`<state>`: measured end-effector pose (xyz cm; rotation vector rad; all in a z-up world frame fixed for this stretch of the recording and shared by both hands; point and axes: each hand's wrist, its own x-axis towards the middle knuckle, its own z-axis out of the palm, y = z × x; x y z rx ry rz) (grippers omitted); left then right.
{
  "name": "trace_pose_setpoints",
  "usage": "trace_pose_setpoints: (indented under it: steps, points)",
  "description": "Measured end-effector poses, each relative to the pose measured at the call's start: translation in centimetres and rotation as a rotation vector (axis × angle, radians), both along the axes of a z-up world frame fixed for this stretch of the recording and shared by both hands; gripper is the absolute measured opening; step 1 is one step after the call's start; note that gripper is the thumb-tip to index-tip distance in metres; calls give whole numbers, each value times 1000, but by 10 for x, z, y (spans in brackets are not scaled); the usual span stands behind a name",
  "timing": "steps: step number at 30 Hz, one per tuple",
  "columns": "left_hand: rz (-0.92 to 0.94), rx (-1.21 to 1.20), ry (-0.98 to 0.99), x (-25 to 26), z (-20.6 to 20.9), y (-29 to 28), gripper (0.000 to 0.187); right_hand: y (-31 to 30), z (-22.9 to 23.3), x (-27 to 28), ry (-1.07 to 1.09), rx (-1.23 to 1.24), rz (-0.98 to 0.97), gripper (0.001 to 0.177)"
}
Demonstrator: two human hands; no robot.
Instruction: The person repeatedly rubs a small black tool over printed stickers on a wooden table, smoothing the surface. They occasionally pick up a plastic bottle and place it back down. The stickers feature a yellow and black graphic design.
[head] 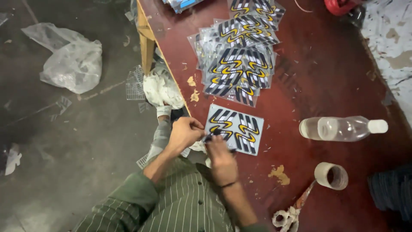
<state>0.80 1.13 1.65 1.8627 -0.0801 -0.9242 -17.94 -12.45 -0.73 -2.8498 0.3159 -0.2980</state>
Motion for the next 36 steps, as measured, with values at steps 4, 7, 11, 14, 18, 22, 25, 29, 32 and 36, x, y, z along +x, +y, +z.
trace_pose_setpoints:
  steps: [4, 7, 11, 14, 18, 22, 25, 29, 32, 36]
  points:
    - [-114, 52, -265, 7, 3, -11, 26, -54, -3, -35, 17, 26, -143, 58]
    - [-160, 61, -651, 19, 12, -31, 35, -62, -2, -37, -21, 21, -257, 53]
    - [-287, 31, -1071, 22, 17, -39, 39, -61, 0, -32, -45, -16, -305, 47]
    - [-373, 9, -1118, 8, -8, -42, 30, -62, 6, -35, -110, -39, -293, 43]
    - [-406, -5, -1132, 7, -23, -40, 22, -58, 29, -35, -198, 16, -405, 34]
    - [-384, -78, -1175, 7, -2, -36, 23, -74, 38, -54, -387, 148, -656, 28]
    - [-374, -160, -1038, 1, 12, -37, 25, -87, 45, -75, -565, 590, -899, 24]
    - [-308, -208, -794, 5, 21, -44, 33, -111, 29, -114, -897, 1366, -763, 21]
    - [-283, -108, -786, 15, 2, -51, 26, -103, 36, -109, -871, 1416, -868, 26]
    - [-221, 3, -903, 19, -26, -43, 13, -98, 22, -108, -838, 1387, -815, 32]
